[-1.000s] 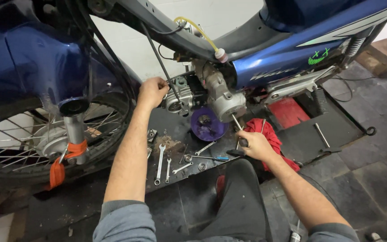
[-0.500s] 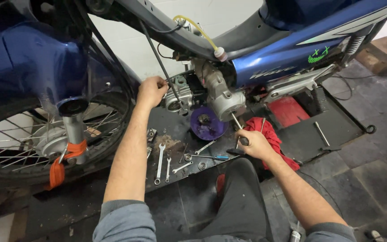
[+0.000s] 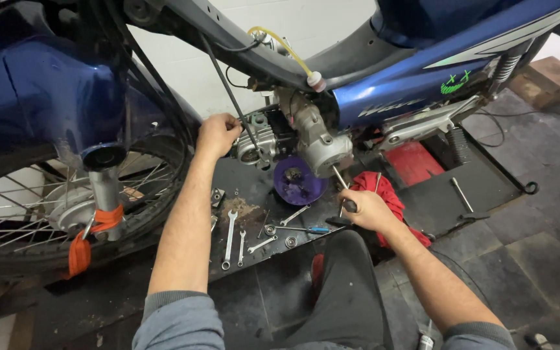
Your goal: The person works on a motorcycle engine, using a wrench to tighten bolts on the cylinder head. They also use a screwdriver to adjust components within the engine casing.
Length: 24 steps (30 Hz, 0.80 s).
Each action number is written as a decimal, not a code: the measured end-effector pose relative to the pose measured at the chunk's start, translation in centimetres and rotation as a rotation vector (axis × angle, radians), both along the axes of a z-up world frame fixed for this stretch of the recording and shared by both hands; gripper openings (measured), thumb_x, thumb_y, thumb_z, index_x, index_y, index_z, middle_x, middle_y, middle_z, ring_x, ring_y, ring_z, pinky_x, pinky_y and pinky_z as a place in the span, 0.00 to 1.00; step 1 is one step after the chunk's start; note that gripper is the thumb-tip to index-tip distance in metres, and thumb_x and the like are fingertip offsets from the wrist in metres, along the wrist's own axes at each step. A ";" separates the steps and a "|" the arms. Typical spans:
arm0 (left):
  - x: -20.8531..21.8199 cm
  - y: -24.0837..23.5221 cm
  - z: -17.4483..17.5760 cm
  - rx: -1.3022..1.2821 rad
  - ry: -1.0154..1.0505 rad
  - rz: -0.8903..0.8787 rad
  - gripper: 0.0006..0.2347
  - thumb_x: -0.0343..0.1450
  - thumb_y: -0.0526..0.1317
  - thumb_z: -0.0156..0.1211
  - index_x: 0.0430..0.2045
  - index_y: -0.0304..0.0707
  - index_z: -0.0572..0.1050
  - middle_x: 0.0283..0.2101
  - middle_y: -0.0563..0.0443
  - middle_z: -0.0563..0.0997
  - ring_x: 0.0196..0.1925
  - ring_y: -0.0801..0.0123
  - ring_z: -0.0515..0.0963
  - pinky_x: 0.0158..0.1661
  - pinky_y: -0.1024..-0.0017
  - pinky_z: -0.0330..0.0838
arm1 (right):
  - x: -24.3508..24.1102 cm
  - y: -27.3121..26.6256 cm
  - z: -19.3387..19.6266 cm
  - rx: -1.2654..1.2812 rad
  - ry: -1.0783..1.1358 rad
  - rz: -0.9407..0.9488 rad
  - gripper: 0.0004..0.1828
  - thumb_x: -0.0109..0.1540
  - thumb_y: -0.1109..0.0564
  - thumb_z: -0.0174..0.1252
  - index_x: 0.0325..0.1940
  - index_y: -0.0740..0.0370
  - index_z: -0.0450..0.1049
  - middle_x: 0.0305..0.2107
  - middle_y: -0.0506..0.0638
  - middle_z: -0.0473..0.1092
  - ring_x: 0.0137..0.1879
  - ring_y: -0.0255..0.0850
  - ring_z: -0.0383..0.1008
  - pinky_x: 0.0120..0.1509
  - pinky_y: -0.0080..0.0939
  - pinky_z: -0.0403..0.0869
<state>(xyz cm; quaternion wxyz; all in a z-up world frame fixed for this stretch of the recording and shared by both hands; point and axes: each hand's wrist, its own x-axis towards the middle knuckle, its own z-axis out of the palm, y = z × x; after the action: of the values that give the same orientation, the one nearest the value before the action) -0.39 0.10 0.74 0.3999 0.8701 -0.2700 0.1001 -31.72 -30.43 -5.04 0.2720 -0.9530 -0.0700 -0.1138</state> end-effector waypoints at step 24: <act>2.7 0.4 -4.1 -0.124 -0.224 -0.058 0.07 0.65 0.40 0.71 0.28 0.35 0.82 0.30 0.39 0.83 0.34 0.49 0.84 0.34 0.57 0.76 | -7.8 5.9 -12.5 0.450 0.132 0.012 0.09 0.62 0.57 0.62 0.43 0.65 0.77 0.35 0.51 0.78 0.42 0.41 0.78 0.48 0.40 0.76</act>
<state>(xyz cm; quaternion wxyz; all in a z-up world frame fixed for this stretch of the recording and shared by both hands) 2.34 0.48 -3.34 0.4231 0.8189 -0.3315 0.2014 -39.47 -24.55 -17.49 0.4821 -0.8733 -0.0305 -0.0622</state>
